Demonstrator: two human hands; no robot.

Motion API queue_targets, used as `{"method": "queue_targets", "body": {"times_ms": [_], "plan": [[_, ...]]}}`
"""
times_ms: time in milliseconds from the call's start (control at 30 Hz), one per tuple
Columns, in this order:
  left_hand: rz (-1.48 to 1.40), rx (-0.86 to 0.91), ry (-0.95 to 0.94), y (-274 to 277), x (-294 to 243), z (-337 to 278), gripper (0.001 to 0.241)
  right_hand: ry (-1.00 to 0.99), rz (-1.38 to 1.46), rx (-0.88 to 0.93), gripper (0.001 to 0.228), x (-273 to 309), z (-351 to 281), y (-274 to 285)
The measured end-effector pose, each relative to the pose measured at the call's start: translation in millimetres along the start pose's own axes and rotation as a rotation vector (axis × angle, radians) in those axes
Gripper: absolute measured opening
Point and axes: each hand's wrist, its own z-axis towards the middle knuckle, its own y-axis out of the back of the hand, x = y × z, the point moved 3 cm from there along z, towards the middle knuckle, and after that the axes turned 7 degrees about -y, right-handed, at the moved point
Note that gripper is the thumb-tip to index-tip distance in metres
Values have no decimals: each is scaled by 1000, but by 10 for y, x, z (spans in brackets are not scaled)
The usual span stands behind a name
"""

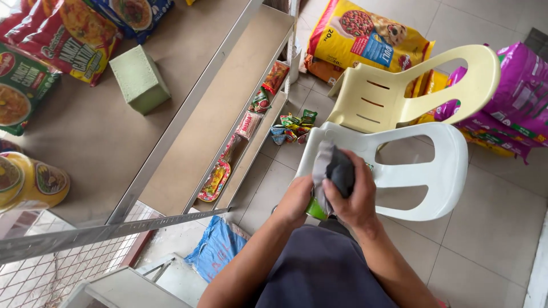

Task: Wiping canned goods with a cloth and organizing them on a shelf.

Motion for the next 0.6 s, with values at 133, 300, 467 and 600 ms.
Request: {"method": "queue_targets", "body": {"times_ms": [133,300,467,600], "plan": [[-137,7,22,55,1,55,35,236,-81,-132,85,206,-146,-48],[-56,8,-40,-126,-287,52,32,297,-63,-149,87,199,-138,-90],[41,69,-39,-70,-151,100,32,-188,304,-149,82,-83,34,-21],[53,-18,-80,-273,-466,200,22,189,-47,-304,81,273,153,40]]}}
